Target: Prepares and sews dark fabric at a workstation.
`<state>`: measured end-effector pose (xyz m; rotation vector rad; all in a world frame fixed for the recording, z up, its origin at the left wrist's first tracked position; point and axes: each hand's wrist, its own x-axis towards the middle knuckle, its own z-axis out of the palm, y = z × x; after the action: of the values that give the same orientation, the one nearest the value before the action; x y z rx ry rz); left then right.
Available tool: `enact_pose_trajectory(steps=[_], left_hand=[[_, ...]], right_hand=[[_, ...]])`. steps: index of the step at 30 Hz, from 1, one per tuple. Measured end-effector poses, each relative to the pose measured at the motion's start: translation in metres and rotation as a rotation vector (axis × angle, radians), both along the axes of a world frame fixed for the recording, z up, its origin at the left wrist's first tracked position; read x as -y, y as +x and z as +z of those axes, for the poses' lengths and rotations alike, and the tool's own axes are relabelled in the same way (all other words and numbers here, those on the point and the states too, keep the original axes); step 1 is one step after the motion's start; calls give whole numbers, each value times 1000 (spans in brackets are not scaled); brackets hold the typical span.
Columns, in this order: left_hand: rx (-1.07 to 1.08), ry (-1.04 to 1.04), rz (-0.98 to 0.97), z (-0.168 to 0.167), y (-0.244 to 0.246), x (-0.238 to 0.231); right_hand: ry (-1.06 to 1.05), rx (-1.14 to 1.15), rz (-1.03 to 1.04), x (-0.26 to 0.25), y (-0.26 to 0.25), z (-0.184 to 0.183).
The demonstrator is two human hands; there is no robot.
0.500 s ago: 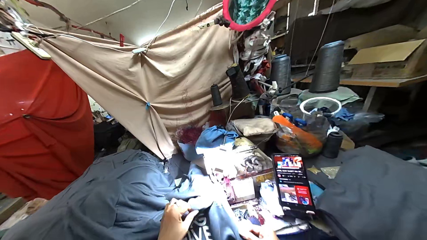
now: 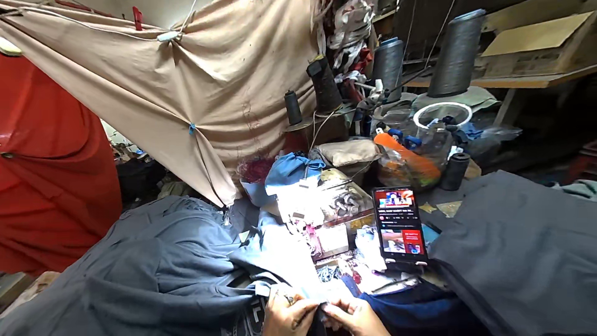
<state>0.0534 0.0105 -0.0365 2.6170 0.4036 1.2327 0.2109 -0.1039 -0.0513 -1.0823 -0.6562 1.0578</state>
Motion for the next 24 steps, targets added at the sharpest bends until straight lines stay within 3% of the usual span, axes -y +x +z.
enact_pose_trajectory(steps=[12, 20, 24], left_hand=[[15, 101, -159, -4, -1, -8], [41, 223, -152, -9, 0, -5], [103, 281, -53, -16, 3, 0]], right_hand=[[-10, 54, -11, 2, 0, 1], [20, 80, -35, -1, 2, -1], [25, 188, -71, -3, 2, 6]])
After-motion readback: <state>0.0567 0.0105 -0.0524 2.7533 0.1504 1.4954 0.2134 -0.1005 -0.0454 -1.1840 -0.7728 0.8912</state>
